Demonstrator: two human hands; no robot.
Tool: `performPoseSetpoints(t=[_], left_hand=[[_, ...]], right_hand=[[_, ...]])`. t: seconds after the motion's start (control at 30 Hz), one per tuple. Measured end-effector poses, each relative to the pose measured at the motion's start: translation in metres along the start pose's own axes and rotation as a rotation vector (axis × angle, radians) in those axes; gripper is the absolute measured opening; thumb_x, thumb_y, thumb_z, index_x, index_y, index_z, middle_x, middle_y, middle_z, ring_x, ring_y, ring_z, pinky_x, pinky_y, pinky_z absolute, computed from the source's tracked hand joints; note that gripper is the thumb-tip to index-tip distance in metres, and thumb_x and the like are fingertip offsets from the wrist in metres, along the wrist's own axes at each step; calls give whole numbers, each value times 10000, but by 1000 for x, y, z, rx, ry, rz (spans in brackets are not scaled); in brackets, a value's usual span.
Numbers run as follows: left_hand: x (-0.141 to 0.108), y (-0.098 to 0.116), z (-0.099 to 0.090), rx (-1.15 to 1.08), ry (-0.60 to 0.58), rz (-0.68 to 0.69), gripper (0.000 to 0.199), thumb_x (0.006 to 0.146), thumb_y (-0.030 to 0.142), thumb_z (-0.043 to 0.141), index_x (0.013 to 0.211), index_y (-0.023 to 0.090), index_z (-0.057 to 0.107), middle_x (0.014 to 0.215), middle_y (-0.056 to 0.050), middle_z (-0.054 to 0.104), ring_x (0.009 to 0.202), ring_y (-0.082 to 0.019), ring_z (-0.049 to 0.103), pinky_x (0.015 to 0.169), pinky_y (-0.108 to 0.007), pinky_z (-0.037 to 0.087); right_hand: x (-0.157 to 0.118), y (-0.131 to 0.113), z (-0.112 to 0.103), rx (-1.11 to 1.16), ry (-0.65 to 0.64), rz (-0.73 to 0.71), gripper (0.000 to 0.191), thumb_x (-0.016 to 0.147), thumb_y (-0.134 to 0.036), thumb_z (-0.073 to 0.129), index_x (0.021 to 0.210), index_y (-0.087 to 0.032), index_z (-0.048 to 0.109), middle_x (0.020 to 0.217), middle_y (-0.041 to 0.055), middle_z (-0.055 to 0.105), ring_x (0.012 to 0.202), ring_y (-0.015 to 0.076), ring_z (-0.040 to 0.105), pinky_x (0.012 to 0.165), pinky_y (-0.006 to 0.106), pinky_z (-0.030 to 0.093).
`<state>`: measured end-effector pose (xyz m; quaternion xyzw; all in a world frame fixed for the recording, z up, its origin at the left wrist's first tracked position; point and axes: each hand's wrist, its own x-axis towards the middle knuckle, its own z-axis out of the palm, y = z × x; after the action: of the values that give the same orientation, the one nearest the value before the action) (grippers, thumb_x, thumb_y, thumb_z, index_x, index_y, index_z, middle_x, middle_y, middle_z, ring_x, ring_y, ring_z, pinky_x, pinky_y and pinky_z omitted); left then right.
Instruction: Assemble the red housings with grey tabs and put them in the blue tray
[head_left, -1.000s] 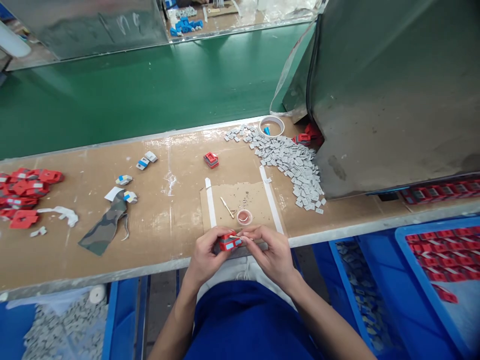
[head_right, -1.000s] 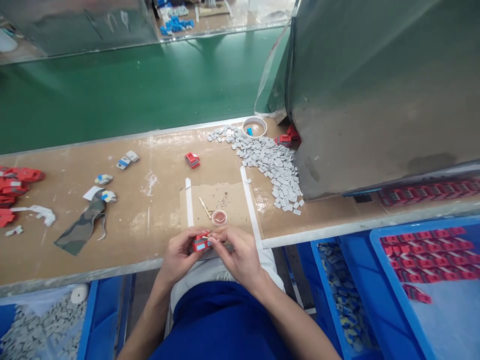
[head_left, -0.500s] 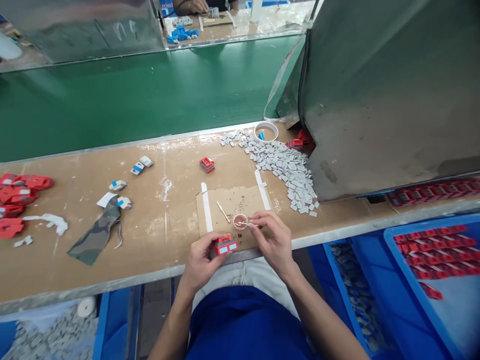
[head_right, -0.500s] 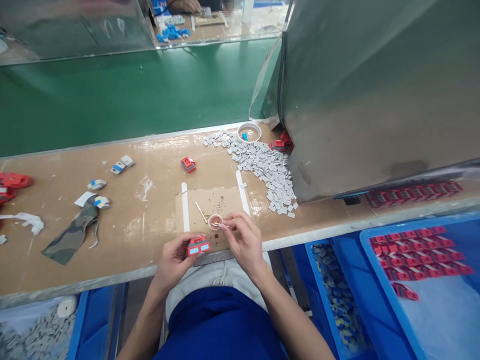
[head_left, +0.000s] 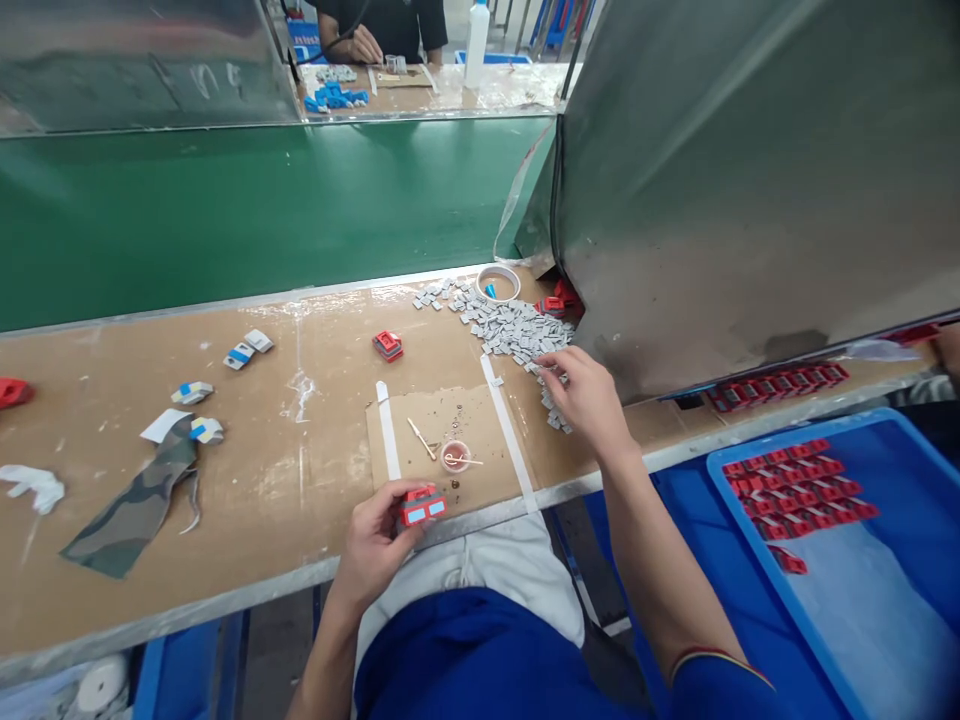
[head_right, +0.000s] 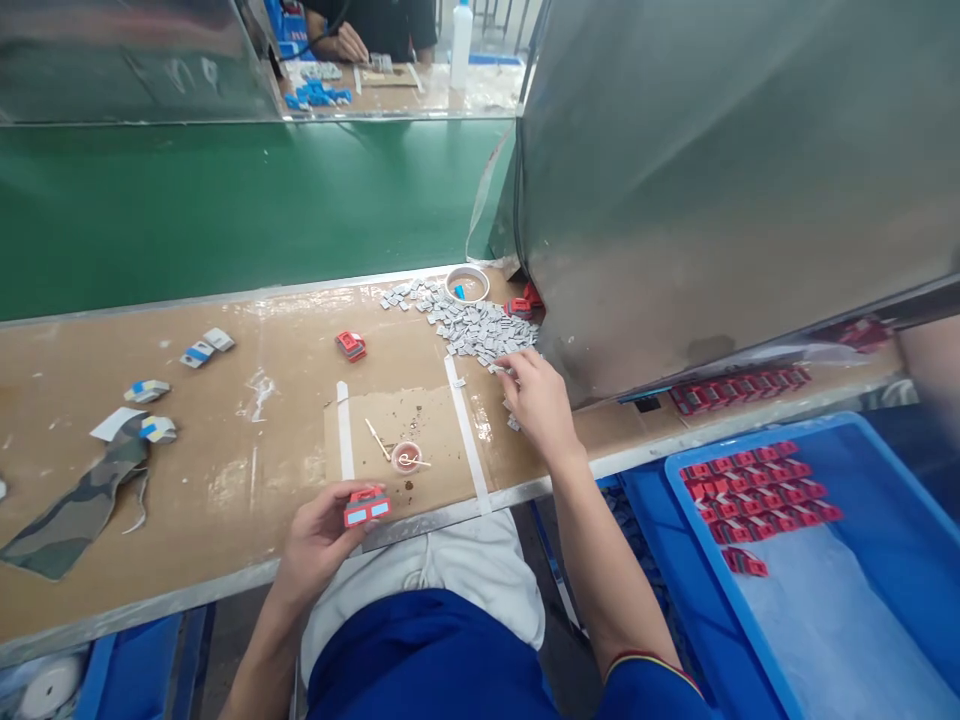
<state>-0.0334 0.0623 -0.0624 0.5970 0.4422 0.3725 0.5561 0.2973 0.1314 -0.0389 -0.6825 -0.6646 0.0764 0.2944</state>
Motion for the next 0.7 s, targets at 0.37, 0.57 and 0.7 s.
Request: performPoseSetpoints(t=[0.37, 0.57, 0.7], left_hand=[[-2, -3, -1, -54, 9, -31, 240, 873, 341, 800, 1046, 182, 750, 1048, -111, 818, 899, -219, 797, 795, -273, 648], [-2, -3, -1, -57, 5, -48, 262, 870, 363, 801, 1047, 175, 753, 1047, -116, 814, 905, -226, 788, 808, -291, 644], [-1, -1, -1, -50, 12, -37, 255, 871, 367, 795, 1037, 177, 759, 1034, -111, 812, 899, -228, 782, 792, -292, 640]], right_hand=[[32, -7, 41, -455, -226, -16, 254, 976, -42, 469, 1024, -95, 712, 1031, 203, 654, 965, 308, 598, 795, 369, 431], [32, -8, 18, -343, -234, -96, 268, 1019, -133, 483, 1167, -138, 706, 1084, 147, 667, 952, 262, 626, 823, 342, 467], [7, -13, -1, 46, -158, -149, 231, 1029, -222, 502, 1052, -183, 729, 967, 99, 688, 870, 231, 659, 793, 340, 512]])
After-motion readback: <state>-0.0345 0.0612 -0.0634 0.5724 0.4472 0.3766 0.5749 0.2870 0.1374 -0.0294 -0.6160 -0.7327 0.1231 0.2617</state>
